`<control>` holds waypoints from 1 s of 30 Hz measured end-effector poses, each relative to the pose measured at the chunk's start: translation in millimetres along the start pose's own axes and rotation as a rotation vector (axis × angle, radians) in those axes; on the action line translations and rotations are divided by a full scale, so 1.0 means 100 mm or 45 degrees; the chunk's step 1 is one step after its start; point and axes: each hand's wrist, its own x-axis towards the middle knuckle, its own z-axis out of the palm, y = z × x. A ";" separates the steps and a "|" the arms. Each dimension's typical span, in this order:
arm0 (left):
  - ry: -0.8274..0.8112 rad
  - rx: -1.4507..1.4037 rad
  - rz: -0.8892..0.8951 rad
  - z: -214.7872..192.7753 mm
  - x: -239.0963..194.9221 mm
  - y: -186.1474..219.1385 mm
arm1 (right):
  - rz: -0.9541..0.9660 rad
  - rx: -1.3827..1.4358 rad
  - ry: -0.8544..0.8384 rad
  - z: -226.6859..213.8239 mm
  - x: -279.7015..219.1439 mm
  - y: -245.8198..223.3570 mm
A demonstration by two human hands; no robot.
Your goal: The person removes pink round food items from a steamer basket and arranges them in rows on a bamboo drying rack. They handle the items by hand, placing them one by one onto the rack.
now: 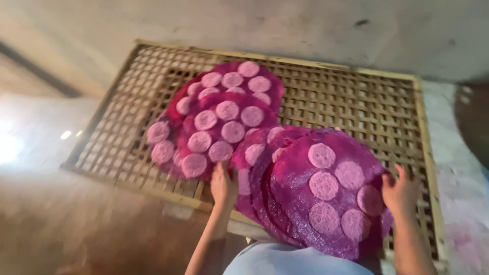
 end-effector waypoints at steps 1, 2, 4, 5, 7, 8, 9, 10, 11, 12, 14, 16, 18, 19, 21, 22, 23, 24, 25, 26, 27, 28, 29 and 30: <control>0.135 -0.074 0.115 -0.07 0.05 0.09 | -0.168 -0.165 0.205 -0.07 -0.04 -0.18; 0.073 -0.077 0.202 -0.10 0.12 0.23 | -0.171 -0.016 0.166 -0.11 -0.05 -0.39; -0.059 -0.076 0.368 -0.11 0.14 0.52 | -0.313 0.367 0.031 -0.13 -0.02 -0.78; -0.199 -0.052 0.428 -0.06 0.11 0.68 | -0.362 0.324 -0.039 -0.13 -0.05 -0.94; -0.447 -0.003 0.544 0.11 0.11 1.01 | -0.278 0.303 -0.281 0.05 0.00 -1.33; -0.490 0.021 0.571 0.20 0.11 1.12 | -0.445 0.245 -0.291 0.16 0.04 -1.49; -0.532 0.045 0.599 0.28 0.09 1.22 | -0.612 0.184 -0.303 0.25 0.05 -1.62; -0.565 0.065 0.620 0.36 0.10 1.30 | -0.641 0.077 -0.314 0.36 0.11 -1.75; -0.527 0.074 0.687 0.42 0.09 1.36 | -0.668 -0.031 -0.326 0.44 0.15 -1.83; -0.484 0.083 0.751 0.46 0.06 1.41 | -0.690 -0.104 -0.275 0.48 0.16 -1.85; -0.463 0.076 0.840 0.54 -0.03 1.48 | -0.736 -0.249 -0.181 0.59 0.17 -1.76; -0.506 0.048 0.885 0.58 -0.15 1.55 | -0.400 -0.008 -0.235 0.70 0.27 -1.50; -0.512 0.148 0.904 0.61 -0.26 1.68 | -0.080 0.302 -0.311 0.83 0.55 -1.09; -0.511 0.199 0.908 0.64 -0.31 1.76 | 0.075 0.489 -0.362 0.86 0.77 -0.79; -0.755 0.225 0.715 0.70 -0.39 1.90 | 0.475 1.184 -0.554 0.89 1.21 -0.12; -0.876 0.240 0.607 0.73 -0.43 1.94 | 0.731 1.692 -0.698 0.91 1.42 0.21; -0.894 0.221 0.580 0.76 -0.46 1.98 | 0.851 1.761 -0.622 0.88 1.65 0.55; -0.910 0.204 0.547 0.78 -0.48 1.99 | 0.973 1.827 -0.550 0.90 1.90 0.80; -0.925 0.186 0.514 0.81 -0.51 1.99 | 0.990 1.758 -0.481 0.92 2.15 1.03; -0.933 0.096 0.435 0.84 -0.53 1.95 | 1.011 1.686 -0.412 0.90 2.37 1.25; -0.938 0.006 0.356 0.86 -0.56 1.91 | 0.963 1.642 -0.343 0.93 2.60 1.38; -0.940 -0.084 0.280 0.90 -0.57 1.88 | 0.913 1.600 -0.273 0.95 2.83 1.47; -0.961 -0.186 0.233 0.93 -0.57 1.85 | 0.818 1.632 -0.288 0.98 3.07 1.51; -0.976 -0.287 0.184 0.95 -0.57 1.82 | 0.722 1.665 -0.307 1.04 3.28 1.51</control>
